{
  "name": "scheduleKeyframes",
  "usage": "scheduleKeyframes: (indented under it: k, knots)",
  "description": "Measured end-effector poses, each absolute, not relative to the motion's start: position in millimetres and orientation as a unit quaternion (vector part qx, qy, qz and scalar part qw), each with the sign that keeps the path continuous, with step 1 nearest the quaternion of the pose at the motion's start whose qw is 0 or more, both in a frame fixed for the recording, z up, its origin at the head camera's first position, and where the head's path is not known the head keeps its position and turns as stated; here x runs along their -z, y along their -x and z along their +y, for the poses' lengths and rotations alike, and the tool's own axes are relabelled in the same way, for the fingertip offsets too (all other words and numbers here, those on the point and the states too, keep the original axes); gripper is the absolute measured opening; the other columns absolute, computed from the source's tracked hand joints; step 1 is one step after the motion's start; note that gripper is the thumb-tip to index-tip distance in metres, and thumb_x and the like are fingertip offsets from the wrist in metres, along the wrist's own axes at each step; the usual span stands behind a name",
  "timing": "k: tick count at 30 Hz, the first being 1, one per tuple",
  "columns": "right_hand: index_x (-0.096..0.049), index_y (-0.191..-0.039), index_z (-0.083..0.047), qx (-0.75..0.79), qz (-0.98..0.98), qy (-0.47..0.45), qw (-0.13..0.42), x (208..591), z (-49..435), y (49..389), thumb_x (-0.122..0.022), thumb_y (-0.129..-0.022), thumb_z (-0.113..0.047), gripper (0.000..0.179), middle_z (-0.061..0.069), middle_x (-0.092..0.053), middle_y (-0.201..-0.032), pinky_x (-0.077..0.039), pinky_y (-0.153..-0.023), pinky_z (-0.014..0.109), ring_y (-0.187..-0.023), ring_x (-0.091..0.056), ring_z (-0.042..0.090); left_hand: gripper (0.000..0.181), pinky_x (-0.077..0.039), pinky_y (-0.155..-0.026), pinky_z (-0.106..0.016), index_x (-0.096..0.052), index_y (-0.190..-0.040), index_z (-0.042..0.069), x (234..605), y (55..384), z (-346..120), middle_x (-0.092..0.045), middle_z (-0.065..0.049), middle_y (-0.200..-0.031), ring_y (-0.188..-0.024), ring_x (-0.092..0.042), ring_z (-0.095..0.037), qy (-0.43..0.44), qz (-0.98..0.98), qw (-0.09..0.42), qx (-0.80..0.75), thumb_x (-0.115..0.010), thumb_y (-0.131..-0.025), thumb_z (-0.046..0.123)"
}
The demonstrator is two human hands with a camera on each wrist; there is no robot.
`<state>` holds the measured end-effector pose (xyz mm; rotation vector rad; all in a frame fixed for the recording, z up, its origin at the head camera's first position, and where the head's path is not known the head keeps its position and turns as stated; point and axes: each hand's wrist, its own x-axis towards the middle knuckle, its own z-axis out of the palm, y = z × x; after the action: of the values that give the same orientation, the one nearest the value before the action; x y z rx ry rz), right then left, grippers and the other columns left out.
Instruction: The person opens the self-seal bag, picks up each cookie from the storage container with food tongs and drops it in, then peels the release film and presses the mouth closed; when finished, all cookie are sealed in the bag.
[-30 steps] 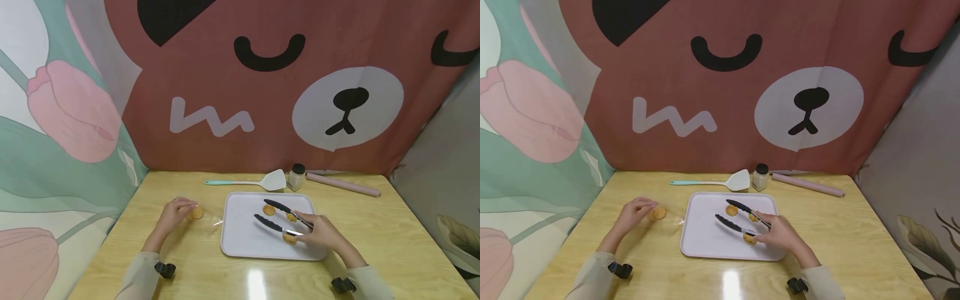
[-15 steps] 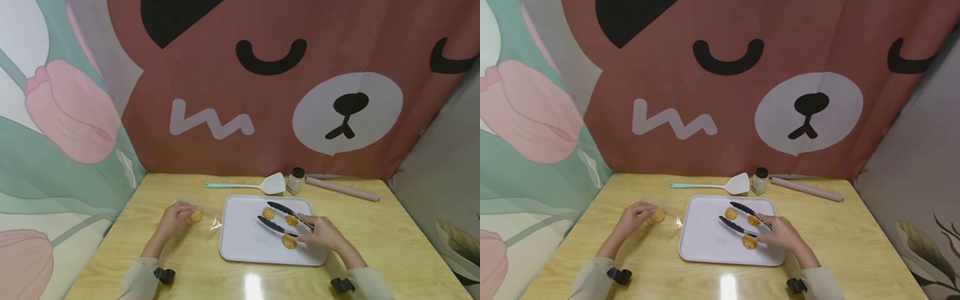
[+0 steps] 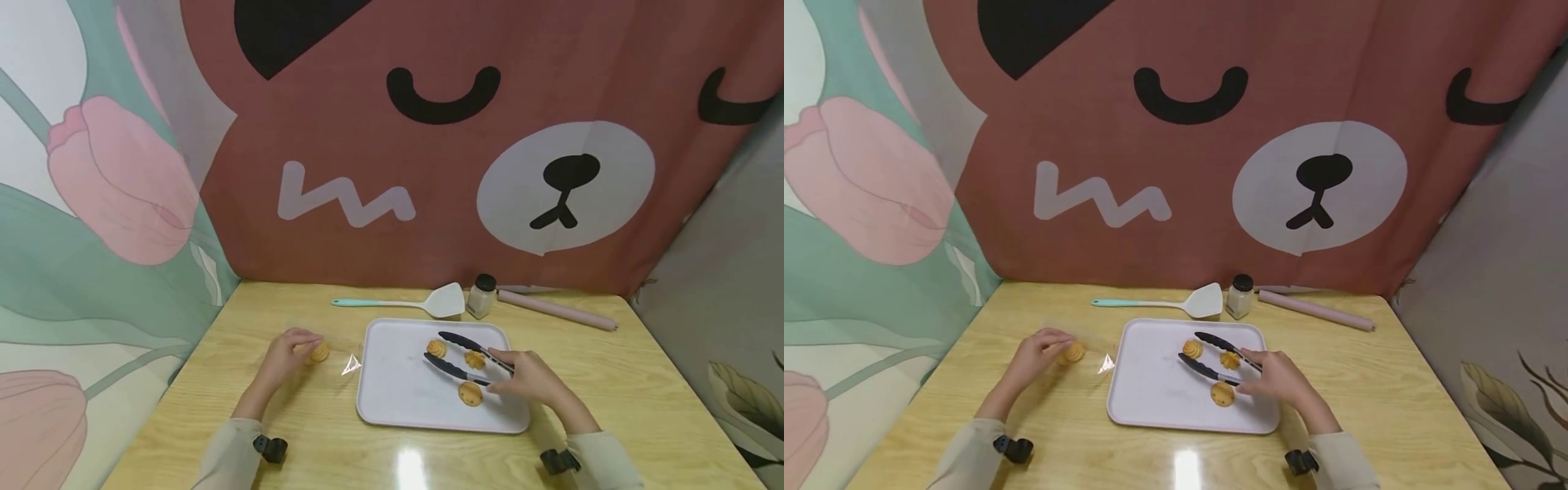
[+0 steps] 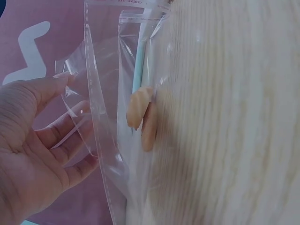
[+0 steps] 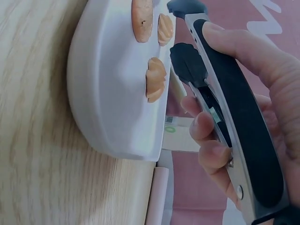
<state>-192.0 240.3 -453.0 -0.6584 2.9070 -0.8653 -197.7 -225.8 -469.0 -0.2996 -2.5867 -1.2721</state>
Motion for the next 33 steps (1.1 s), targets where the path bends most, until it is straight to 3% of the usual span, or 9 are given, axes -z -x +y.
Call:
scheduleKeyframes:
  k: [1, 4, 8, 11, 13, 15, 23, 26, 33]
  knots:
    - [-0.057, -0.126, 0.004, 0.278, 0.937, 0.211, 0.025, 452.9, 240.6, 192.0, -0.085, -0.068, -0.033, 0.074, 0.009, -0.058, -0.061, -0.028, -0.044, 0.021, -0.049, -0.021, 0.003, 0.014, -0.046, -0.09, -0.049, -0.074, -0.099, 0.004, 468.0, 197.4, -226.0, -0.066, -0.01, -0.099, -0.098, -0.06, -0.029, 0.104, -0.886, 0.12, 0.436, -0.069, -0.086, 0.008]
    - [-0.058, -0.125, 0.005, 0.273, 0.936, 0.223, 0.026, 452.0, 240.8, 193.0, -0.084, -0.068, -0.032, 0.073, 0.011, -0.062, -0.066, -0.031, -0.045, 0.021, -0.05, -0.026, 0.003, 0.014, -0.047, -0.09, -0.049, -0.074, -0.099, 0.004, 463.8, 196.4, -227.1, -0.066, -0.01, -0.099, -0.098, -0.06, -0.03, 0.108, -0.888, 0.119, 0.432, -0.068, -0.087, 0.008]
    - [-0.059, -0.124, 0.005, 0.263, 0.936, 0.235, 0.019, 449.4, 239.8, 196.1, -0.085, -0.068, -0.029, 0.07, 0.019, -0.068, -0.088, -0.034, -0.048, 0.022, -0.053, -0.034, 0.003, 0.014, -0.047, -0.088, -0.051, -0.074, -0.099, 0.004, 456.6, 196.1, -229.5, -0.066, -0.011, -0.099, -0.098, -0.06, -0.031, 0.115, -0.895, 0.124, 0.413, -0.068, -0.087, 0.008]
    - [-0.059, -0.124, 0.005, 0.253, 0.938, 0.235, 0.02, 446.1, 238.9, 199.7, -0.085, -0.068, -0.028, 0.069, 0.01, -0.064, -0.071, -0.033, -0.047, 0.021, -0.049, -0.029, 0.003, 0.014, -0.048, -0.087, -0.051, -0.074, -0.098, 0.004, 451.7, 197.8, -230.7, -0.066, -0.011, -0.098, -0.097, -0.06, -0.031, 0.125, -0.898, 0.129, 0.401, -0.068, -0.087, 0.008]
    - [-0.059, -0.124, 0.004, 0.25, 0.939, 0.235, 0.021, 444.0, 238.2, 202.2, -0.085, -0.068, -0.027, 0.069, 0.001, -0.053, -0.058, -0.031, -0.045, 0.02, -0.046, -0.024, 0.003, 0.014, -0.048, -0.086, -0.05, -0.074, -0.098, 0.004, 449.8, 200.1, -230.8, -0.066, -0.011, -0.097, -0.096, -0.061, -0.031, 0.133, -0.897, 0.134, 0.4, -0.068, -0.087, 0.007]
    - [-0.059, -0.124, 0.005, 0.25, 0.938, 0.238, 0.023, 442.7, 237.8, 204.1, -0.085, -0.068, -0.027, 0.069, -0.003, -0.048, -0.054, -0.029, -0.044, 0.021, -0.046, -0.022, 0.003, 0.013, -0.049, -0.086, -0.05, -0.074, -0.098, 0.004, 449.2, 202.2, -230.7, -0.066, -0.011, -0.097, -0.096, -0.061, -0.031, 0.136, -0.896, 0.139, 0.4, -0.068, -0.086, 0.007]
    - [-0.059, -0.124, 0.005, 0.275, 0.933, 0.227, 0.053, 451.4, 237.2, 201.4, -0.083, -0.071, -0.03, 0.068, 0.015, -0.064, -0.069, -0.03, -0.045, 0.022, -0.05, -0.023, 0.003, 0.015, -0.047, -0.088, -0.05, -0.074, -0.1, 0.004, 461.6, 204.9, -225.0, -0.066, -0.011, -0.099, -0.098, -0.059, -0.03, 0.12, -0.886, 0.112, 0.434, -0.066, -0.088, 0.009]
    - [-0.06, -0.123, 0.005, 0.28, 0.931, 0.229, 0.041, 455.7, 237.9, 200.3, -0.083, -0.071, -0.029, 0.066, 0.015, -0.067, -0.074, -0.029, -0.044, 0.022, -0.05, -0.022, 0.003, 0.015, -0.047, -0.089, -0.049, -0.074, -0.1, 0.003, 466.0, 203.4, -221.5, -0.065, -0.012, -0.099, -0.098, -0.059, -0.03, 0.112, -0.882, 0.105, 0.446, -0.065, -0.089, 0.008]
    - [-0.06, -0.123, 0.004, 0.282, 0.93, 0.232, 0.033, 456.5, 238.0, 200.0, -0.083, -0.071, -0.026, 0.064, 0.004, -0.057, -0.059, -0.029, -0.043, 0.02, -0.048, -0.02, 0.002, 0.013, -0.048, -0.086, -0.048, -0.075, -0.097, 0.003, 465.7, 201.0, -221.0, -0.066, -0.01, -0.096, -0.095, -0.06, -0.029, 0.12, -0.887, 0.113, 0.431, -0.067, -0.087, 0.008]
